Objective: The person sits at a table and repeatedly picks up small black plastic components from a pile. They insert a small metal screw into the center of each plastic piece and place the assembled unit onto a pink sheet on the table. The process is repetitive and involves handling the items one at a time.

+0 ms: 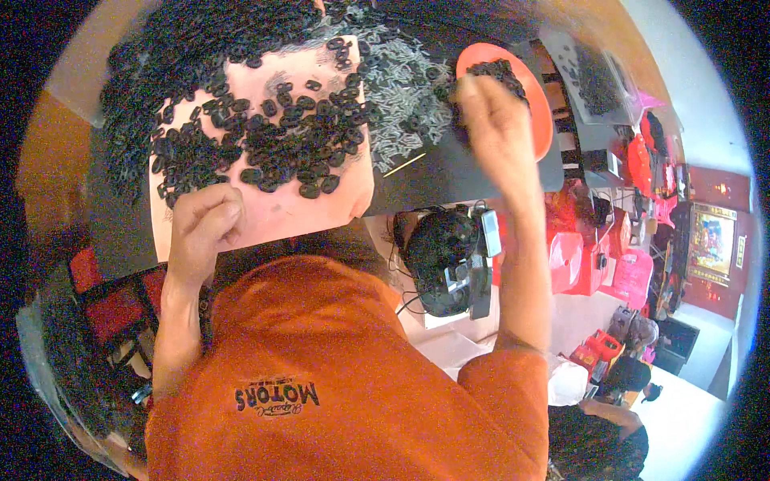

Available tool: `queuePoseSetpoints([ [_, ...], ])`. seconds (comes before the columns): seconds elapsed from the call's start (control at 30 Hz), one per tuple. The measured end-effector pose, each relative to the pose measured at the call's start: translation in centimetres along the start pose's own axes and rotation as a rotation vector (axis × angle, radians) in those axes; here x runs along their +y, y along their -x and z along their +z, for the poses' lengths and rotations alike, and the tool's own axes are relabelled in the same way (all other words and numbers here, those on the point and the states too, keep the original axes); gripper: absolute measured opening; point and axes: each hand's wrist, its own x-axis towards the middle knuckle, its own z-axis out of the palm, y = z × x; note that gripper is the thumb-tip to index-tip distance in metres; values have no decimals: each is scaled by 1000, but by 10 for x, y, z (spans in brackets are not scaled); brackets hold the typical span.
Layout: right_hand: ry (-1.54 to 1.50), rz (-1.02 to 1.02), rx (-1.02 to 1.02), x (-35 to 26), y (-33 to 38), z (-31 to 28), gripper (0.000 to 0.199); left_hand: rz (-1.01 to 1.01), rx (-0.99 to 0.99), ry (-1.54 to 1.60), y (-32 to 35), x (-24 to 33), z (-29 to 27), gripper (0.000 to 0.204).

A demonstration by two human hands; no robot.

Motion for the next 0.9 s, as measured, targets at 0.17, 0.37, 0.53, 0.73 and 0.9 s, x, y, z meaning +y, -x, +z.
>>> queuePoseSetpoints([
  [0.17,366,-145,24,40,-25,-24,31,9,21,7,1,-3,-3,24],
  [0.37,238,-535,-251,-28,-12,42,31,47,10,42,1,-5,-2,21],
  [0.53,344,-639,-354,-52,-25,82,27,48,-10,35,1,-5,-3,19],
  [0.73,506,-633,-317,-56,-48,90,20,41,-8,-35,1,0,-2,18],
  [0.9,417,-716,-306,-64,-58,97,16,60,9,-78,-1,4,-1,23],
])
